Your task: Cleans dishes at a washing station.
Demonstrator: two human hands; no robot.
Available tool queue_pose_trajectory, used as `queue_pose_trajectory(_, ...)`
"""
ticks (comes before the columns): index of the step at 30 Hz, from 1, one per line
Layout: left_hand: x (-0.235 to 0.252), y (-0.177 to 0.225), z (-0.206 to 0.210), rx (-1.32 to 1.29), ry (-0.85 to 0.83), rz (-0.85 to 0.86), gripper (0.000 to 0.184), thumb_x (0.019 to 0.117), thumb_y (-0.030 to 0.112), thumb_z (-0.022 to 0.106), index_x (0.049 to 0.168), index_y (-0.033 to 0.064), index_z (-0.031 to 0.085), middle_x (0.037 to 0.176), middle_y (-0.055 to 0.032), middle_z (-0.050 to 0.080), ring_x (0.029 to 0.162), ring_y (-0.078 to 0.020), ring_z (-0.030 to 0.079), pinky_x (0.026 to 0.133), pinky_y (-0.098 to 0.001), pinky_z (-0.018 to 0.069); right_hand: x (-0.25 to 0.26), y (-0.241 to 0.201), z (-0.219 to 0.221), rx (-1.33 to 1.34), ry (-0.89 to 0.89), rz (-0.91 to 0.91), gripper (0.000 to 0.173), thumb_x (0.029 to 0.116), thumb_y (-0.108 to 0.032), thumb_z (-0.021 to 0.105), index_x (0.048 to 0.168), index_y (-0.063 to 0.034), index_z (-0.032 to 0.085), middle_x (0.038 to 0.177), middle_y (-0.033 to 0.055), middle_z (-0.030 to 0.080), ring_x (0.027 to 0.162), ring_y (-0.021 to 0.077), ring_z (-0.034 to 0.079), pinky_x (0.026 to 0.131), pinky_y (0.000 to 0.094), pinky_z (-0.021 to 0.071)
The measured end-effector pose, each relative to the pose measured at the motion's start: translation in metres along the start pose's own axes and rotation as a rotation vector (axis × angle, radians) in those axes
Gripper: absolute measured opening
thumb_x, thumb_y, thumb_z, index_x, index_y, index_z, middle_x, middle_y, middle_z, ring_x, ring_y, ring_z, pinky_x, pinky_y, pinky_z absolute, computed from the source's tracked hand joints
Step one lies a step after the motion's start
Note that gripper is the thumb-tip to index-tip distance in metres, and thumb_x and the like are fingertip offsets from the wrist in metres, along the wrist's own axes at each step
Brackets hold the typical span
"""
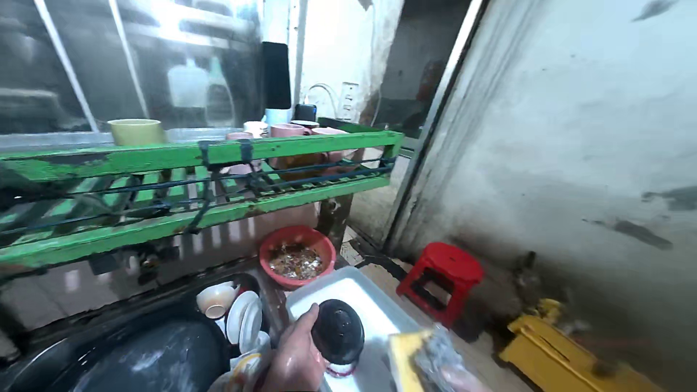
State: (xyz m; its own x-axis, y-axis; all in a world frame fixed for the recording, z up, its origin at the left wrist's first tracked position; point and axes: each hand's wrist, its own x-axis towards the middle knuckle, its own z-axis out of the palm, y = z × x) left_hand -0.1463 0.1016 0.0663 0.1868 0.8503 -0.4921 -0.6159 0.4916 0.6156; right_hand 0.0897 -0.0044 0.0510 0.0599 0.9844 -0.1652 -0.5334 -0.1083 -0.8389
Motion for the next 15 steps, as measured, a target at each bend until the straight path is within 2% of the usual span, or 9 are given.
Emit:
queue_pose_trajectory(2, -0.004, -0.009, 0.008, 0.09, -0.047, 0.009, 0.036, 0.1093, 0.028, 0.046, 0.127, -0.0006, 0.059, 0.117, -0.0192, 0.069, 0.107, -0.0314, 0.068, 0.09, -0.0519, 0.0575, 0.009, 0.0, 0.008, 0.072, -0.069, 0.02, 0.028, 0.0728, -0.035, 0.083, 0.095, -0.0195, 0.074, 0.091, 0.0021, 0.077, 0.084, 0.0121, 0.074, 0.077, 0.0342, 0.0628)
queue_pose_trajectory(6, -0.011, -0.014, 0.024, 0.215, -0.104, 0.092, 0.031, 0.1083, 0.026, 0.049, 0.123, 0.0001, 0.059, 0.111, -0.0171, 0.068, 0.103, -0.0275, 0.068, 0.09, -0.0477, 0.0569, 0.027, 0.001, 0.014, 0.322, -0.123, 0.071, 0.034, 0.0703, -0.029, 0.087, 0.098, -0.0137, 0.073, 0.09, 0.0086, 0.076, 0.083, 0.017, 0.075, 0.075, 0.0382, 0.0642)
queue_pose_trajectory(8, -0.017, -0.018, 0.034, 0.185, -0.11, 0.173, 0.034, 0.1096, 0.028, 0.045, 0.129, 0.0018, 0.056, 0.113, -0.0159, 0.067, 0.104, -0.0257, 0.066, 0.091, -0.0465, 0.0561, 0.036, 0.005, 0.018, 0.46, -0.124, 0.11, 0.032, 0.0749, -0.025, 0.082, 0.101, -0.0108, 0.071, 0.091, 0.0115, 0.076, 0.083, 0.0199, 0.075, 0.072, 0.0407, 0.0645)
queue_pose_trajectory(10, -0.022, -0.024, 0.044, -0.05, -0.153, 0.197, 0.041, 0.111, 0.035, 0.034, 0.132, 0.0065, 0.054, 0.113, -0.0132, 0.068, 0.102, -0.0248, 0.069, 0.085, -0.0456, 0.0588, 0.041, 0.008, 0.027, 0.552, -0.119, 0.146, 0.025, 0.0853, -0.024, 0.068, 0.105, -0.0092, 0.068, 0.092, 0.0133, 0.075, 0.082, 0.0222, 0.075, 0.07, 0.0427, 0.0647)
queue_pose_trajectory(12, -0.023, -0.034, 0.045, -0.24, -0.305, 0.255, 0.054, 0.1097, 0.044, 0.026, 0.15, 0.0118, 0.039, 0.134, -0.0127, 0.063, 0.117, -0.0249, 0.065, 0.092, -0.0444, 0.0569, 0.043, 0.008, 0.035, 0.602, -0.079, 0.169, 0.023, 0.0957, -0.023, 0.052, 0.109, -0.0086, 0.065, 0.093, 0.0133, 0.075, 0.083, 0.0222, 0.075, 0.071, 0.0427, 0.0645)
queue_pose_trajectory(13, -0.023, -0.042, 0.045, -0.261, -0.386, 0.317, 0.057, 0.1075, 0.043, 0.028, 0.156, 0.0128, 0.029, 0.142, -0.0115, 0.059, 0.124, -0.0228, 0.062, 0.096, -0.0412, 0.0557, 0.043, 0.008, 0.04, 0.591, -0.037, 0.175, 0.024, 0.1006, -0.022, 0.044, 0.109, -0.0092, 0.062, 0.092, 0.0115, 0.074, 0.082, 0.0206, 0.075, 0.07, 0.0414, 0.0644)
queue_pose_trajectory(15, -0.022, -0.057, 0.046, -0.152, -0.477, 0.493, 0.074, 0.1002, 0.039, 0.041, 0.161, 0.0111, 0.011, 0.155, -0.0109, 0.047, 0.136, -0.0189, 0.053, 0.107, -0.0359, 0.0482, 0.043, 0.009, 0.041, 0.549, 0.005, 0.181, 0.026, 0.1026, -0.02, 0.039, 0.111, -0.0087, 0.061, 0.091, 0.0102, 0.074, 0.082, 0.0194, 0.073, 0.071, 0.041, 0.0633)
